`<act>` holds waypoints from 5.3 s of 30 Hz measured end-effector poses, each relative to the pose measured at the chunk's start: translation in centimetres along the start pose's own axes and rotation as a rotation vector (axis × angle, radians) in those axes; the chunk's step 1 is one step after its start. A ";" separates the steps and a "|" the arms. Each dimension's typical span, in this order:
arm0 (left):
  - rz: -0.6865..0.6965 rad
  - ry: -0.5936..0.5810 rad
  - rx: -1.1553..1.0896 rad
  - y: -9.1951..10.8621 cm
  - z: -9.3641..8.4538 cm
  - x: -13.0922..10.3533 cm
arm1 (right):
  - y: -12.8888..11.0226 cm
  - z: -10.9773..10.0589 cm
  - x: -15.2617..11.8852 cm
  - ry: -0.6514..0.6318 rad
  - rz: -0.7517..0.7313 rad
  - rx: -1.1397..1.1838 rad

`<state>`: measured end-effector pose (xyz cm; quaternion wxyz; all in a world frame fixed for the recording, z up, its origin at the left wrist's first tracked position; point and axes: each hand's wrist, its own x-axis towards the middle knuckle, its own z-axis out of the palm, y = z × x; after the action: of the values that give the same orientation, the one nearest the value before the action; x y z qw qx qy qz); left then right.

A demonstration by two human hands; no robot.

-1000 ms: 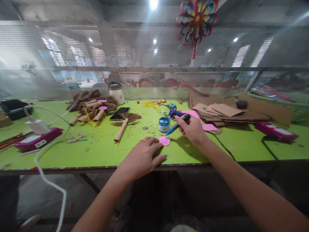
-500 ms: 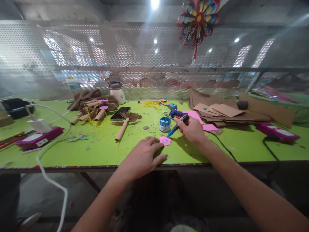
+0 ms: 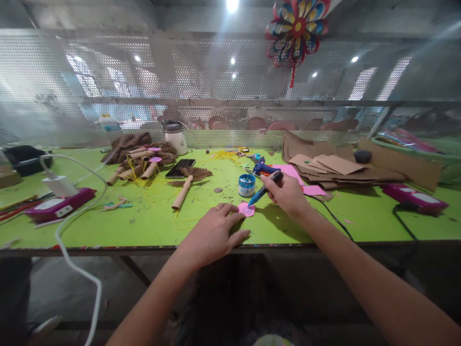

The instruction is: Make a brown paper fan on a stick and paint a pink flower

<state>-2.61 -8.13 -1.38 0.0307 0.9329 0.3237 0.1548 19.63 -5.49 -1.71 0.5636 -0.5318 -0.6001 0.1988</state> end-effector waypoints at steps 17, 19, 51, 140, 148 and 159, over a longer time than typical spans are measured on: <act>0.004 -0.001 0.011 -0.1 0.1 0.0 | 0.1 -0.1 0.0 0.064 -0.012 0.019; 0.002 -0.005 0.014 0.0 0.0 0.0 | 0.0 0.0 0.0 0.034 -0.013 0.008; 0.001 -0.013 0.018 0.2 -0.1 0.0 | 0.5 0.6 0.2 -0.002 -0.035 0.001; 0.026 -0.021 0.040 0.4 0.4 0.7 | 0.3 -0.2 -0.2 0.001 -0.061 -0.067; 0.034 -0.015 0.021 0.2 0.5 0.7 | 0.4 -0.3 -0.2 0.057 -0.070 -0.012; 0.011 0.071 -0.045 0.4 0.1 0.4 | 1.0 -0.5 0.3 0.144 -0.023 0.040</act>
<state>-2.07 -8.21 -1.29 0.0392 0.9277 0.3159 0.1951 20.51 -5.07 -2.26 0.6180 -0.5263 -0.5601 0.1657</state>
